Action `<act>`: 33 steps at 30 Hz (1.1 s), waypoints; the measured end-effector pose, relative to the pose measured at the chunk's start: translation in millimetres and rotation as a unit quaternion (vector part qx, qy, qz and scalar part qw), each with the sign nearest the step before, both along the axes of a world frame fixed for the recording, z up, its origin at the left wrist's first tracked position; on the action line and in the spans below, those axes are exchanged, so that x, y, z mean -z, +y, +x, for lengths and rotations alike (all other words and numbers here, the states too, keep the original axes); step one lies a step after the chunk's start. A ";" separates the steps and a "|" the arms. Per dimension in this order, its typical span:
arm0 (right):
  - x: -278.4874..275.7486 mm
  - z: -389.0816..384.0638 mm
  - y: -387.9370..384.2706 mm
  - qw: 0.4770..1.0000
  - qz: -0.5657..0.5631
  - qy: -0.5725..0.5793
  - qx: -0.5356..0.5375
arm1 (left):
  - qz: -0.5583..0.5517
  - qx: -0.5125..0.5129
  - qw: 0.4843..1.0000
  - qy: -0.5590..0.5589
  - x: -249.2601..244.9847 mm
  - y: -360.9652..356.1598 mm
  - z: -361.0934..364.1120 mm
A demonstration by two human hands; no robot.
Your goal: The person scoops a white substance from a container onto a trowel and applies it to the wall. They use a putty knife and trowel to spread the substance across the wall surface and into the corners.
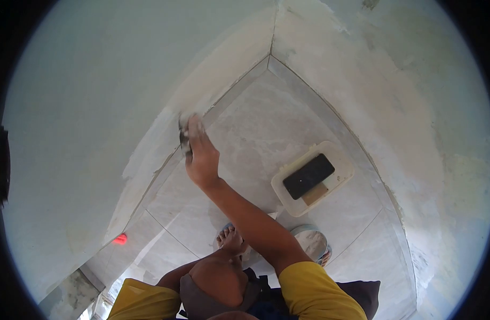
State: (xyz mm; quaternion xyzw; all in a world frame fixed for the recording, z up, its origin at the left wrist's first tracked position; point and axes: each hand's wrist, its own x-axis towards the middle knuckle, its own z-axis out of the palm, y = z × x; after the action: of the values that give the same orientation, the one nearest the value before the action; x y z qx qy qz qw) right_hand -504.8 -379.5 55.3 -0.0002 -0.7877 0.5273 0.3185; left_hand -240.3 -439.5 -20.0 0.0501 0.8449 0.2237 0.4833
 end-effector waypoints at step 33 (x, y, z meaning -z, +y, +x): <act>-25.0 -115.2 99.3 0.861 -0.404 -0.309 -0.004 | 0.031 -0.054 0.998 0.015 -18.8 2.0 -11.3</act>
State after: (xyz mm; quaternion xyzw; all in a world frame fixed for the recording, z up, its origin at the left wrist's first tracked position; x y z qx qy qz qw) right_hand -620.0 -280.1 80.3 -0.2888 -0.5634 0.7736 0.0285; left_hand -251.6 -437.5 -1.2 0.0230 0.8458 0.2751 0.4564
